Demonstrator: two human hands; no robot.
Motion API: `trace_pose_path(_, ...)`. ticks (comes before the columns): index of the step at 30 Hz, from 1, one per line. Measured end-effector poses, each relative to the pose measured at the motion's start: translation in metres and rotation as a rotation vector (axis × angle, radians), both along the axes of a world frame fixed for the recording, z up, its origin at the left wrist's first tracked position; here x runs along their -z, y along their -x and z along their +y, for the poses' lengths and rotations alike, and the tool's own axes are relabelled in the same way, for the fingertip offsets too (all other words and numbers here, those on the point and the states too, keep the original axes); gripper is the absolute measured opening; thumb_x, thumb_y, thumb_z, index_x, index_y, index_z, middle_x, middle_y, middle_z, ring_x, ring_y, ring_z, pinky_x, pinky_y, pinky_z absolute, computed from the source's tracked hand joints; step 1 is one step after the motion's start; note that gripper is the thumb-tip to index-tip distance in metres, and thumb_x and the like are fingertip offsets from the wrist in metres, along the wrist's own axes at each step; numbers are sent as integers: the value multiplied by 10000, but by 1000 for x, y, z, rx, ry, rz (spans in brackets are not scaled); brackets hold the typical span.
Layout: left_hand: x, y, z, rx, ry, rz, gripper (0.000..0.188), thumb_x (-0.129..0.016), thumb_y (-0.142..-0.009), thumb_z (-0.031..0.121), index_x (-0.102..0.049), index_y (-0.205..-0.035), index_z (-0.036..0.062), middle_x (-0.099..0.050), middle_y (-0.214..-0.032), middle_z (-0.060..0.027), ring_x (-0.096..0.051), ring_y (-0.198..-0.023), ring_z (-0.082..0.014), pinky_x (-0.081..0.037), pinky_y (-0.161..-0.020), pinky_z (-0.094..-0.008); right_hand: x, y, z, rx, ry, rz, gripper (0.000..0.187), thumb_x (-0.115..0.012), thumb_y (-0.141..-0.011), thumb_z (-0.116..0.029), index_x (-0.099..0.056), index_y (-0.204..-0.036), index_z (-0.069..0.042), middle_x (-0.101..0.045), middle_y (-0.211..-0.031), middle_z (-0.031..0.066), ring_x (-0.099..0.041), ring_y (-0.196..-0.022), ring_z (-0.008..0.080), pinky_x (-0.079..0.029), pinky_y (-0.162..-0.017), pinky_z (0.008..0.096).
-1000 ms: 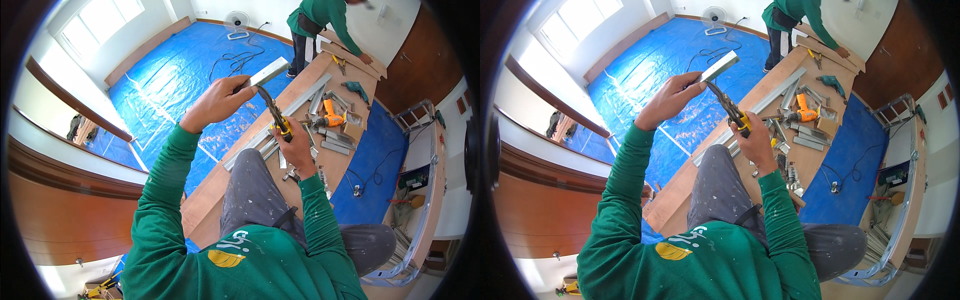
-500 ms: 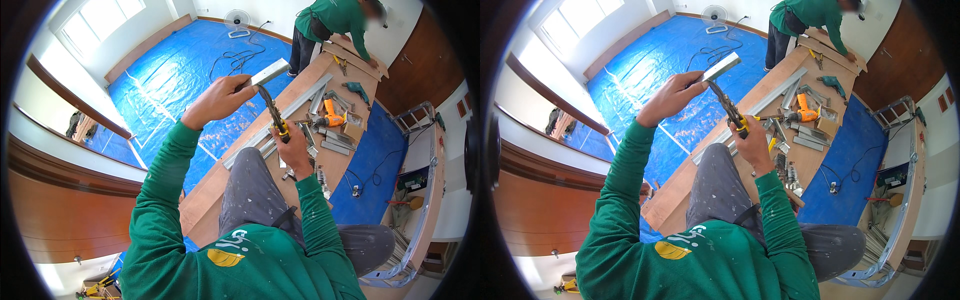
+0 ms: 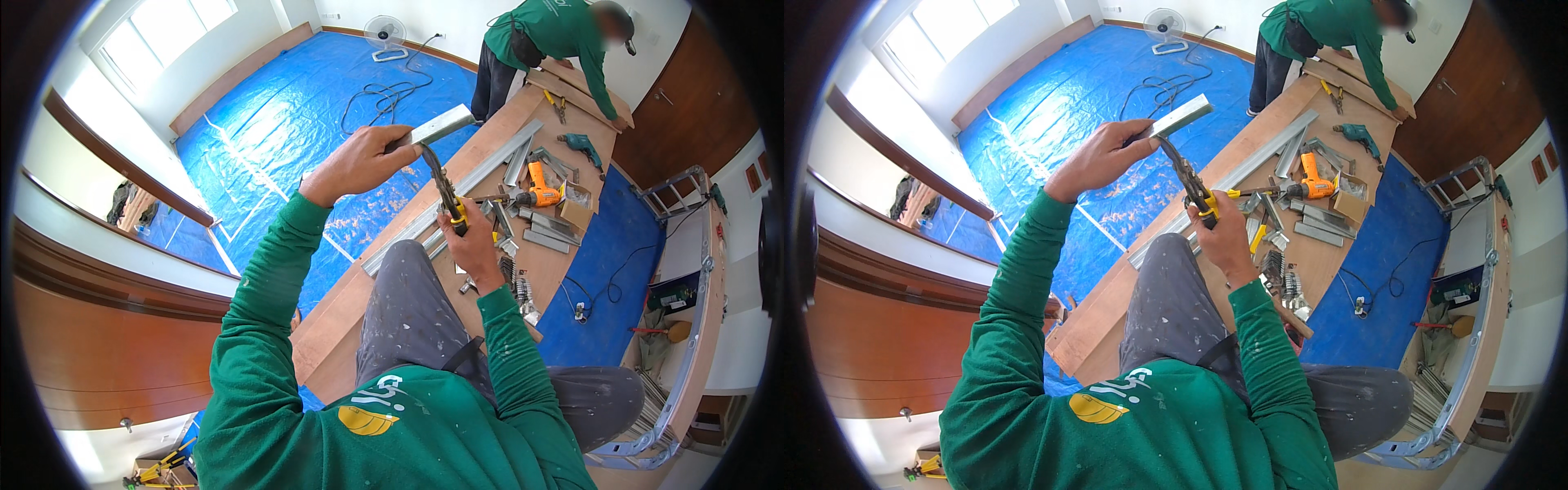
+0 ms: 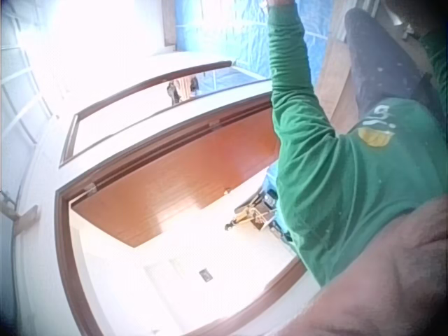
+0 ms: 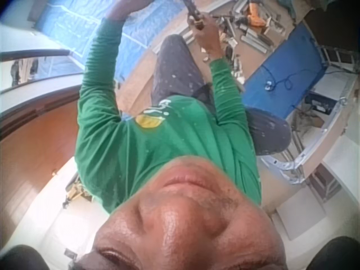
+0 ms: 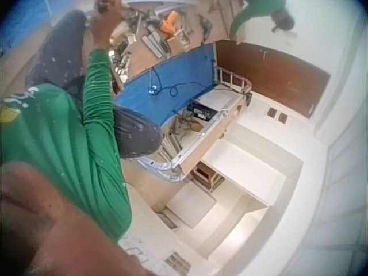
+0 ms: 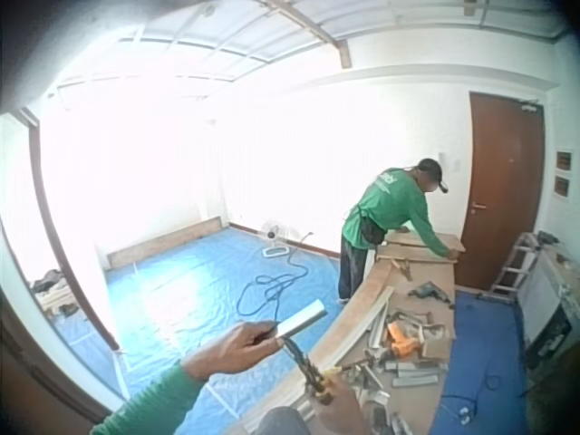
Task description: The person sits on the floor and assembles small metal frame pieces using pliers and a hammer. They repeatedly cut, bend, and join metal components, occasionally checking fit and alignment.
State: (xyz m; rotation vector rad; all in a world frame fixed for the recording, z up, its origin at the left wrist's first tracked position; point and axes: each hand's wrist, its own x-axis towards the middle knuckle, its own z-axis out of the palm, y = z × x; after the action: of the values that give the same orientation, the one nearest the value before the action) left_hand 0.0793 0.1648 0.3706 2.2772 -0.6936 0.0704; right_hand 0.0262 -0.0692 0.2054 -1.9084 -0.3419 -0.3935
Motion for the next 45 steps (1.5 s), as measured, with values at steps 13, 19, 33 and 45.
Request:
trace_pose_path(13, 2, 1, -2, -37, -17, -5, 457, -638, -1023, 397, -628, -873, -34, -471, -630, -127, -418, -570, -238, -383, -573, -447, 5, 2, 5, 24, -10, 30, 244, -767, -995, -193, -644, -1115, -20, -694, -838, 78, -644, -717, 177, -508, -654, 340)
trace_pose_path(19, 8, -3, -4, -12, -38, -6, 387, -665, -992, 357, -681, -1003, -30, -490, -668, -123, -447, -600, -220, -390, -589, -426, 18, 4, 9, 48, -12, 86, 271, -779, -996, -245, -644, -1086, -28, -677, -785, 69, -621, -669, 181, -494, -627, 352)
trace_pose_path(33, 28, -16, 4, 37, 19, 34, 479, -658, -1009, 411, -723, -1125, -49, -534, -695, -96, -494, -633, -192, -403, -600, -419, 24, 7, 9, -9, -62, 170, 263, -783, -996, -227, -648, -1100, -27, -689, -841, 51, -618, -715, 148, -496, -656, 329)
trace_pose_path(45, 31, -17, 6, 9, 10, 3, 459, -655, -1009, 411, -705, -1007, -45, -486, -653, -98, -462, -587, -210, -382, -575, -433, 26, 5, 14, 22, -11, 159, 263, -764, -971, -183, -653, -1141, -15, -705, -952, 173, -700, -841, 352, -545, -747, 420)
